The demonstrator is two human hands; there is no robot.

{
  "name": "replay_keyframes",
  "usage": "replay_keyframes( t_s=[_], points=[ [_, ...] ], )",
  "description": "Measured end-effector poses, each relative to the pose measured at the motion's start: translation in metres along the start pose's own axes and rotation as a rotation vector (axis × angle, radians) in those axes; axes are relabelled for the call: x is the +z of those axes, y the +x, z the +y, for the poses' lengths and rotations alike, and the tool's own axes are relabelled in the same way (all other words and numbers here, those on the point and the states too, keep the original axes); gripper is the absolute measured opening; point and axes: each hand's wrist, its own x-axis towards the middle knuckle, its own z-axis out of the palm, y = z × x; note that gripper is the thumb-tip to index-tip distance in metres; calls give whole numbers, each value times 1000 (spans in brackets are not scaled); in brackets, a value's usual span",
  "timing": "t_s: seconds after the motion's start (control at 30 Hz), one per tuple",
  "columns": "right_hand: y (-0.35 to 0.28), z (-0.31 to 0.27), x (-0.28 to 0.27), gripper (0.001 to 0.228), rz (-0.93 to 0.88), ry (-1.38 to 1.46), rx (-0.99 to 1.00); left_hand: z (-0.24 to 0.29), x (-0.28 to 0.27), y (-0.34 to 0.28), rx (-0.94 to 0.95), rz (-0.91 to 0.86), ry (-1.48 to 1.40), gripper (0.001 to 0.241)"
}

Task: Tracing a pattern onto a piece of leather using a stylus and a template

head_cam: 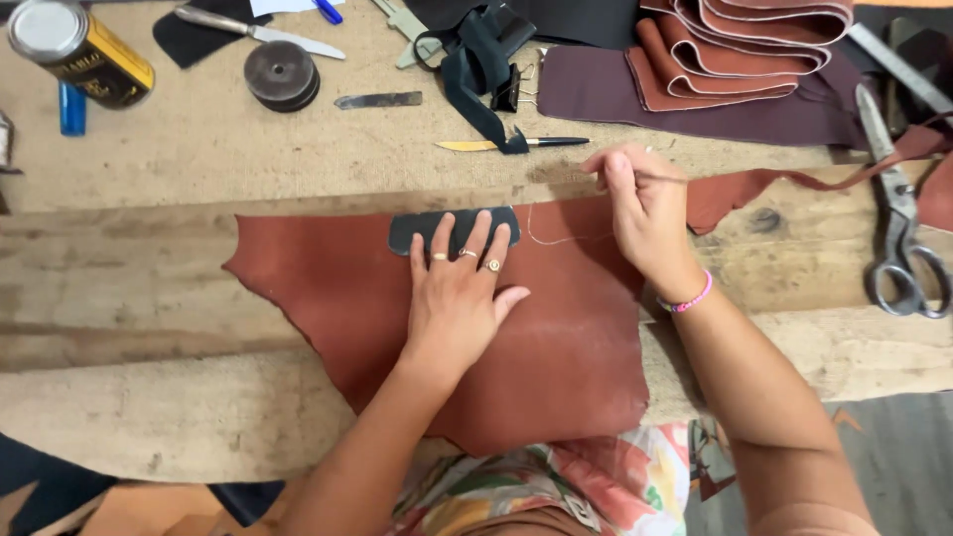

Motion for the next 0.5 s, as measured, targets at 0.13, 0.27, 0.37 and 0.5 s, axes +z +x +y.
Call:
replay_keyframes(
  t_s=[0.13, 0.27, 0.37, 0.5],
  points=[
    [1, -13, 6, 24, 3, 121, 42, 5, 0, 5, -38, -59, 2, 72],
    [3, -26, 23, 17, -57, 191, 6, 6, 4, 8, -42, -55, 38, 70],
    [1, -24, 36, 18, -71, 85, -33, 8, 8, 10, -60, -51, 50, 70],
    [-6, -21, 48, 19, -65, -73, -31, 13, -4, 14, -97, -82, 56, 74]
  ],
)
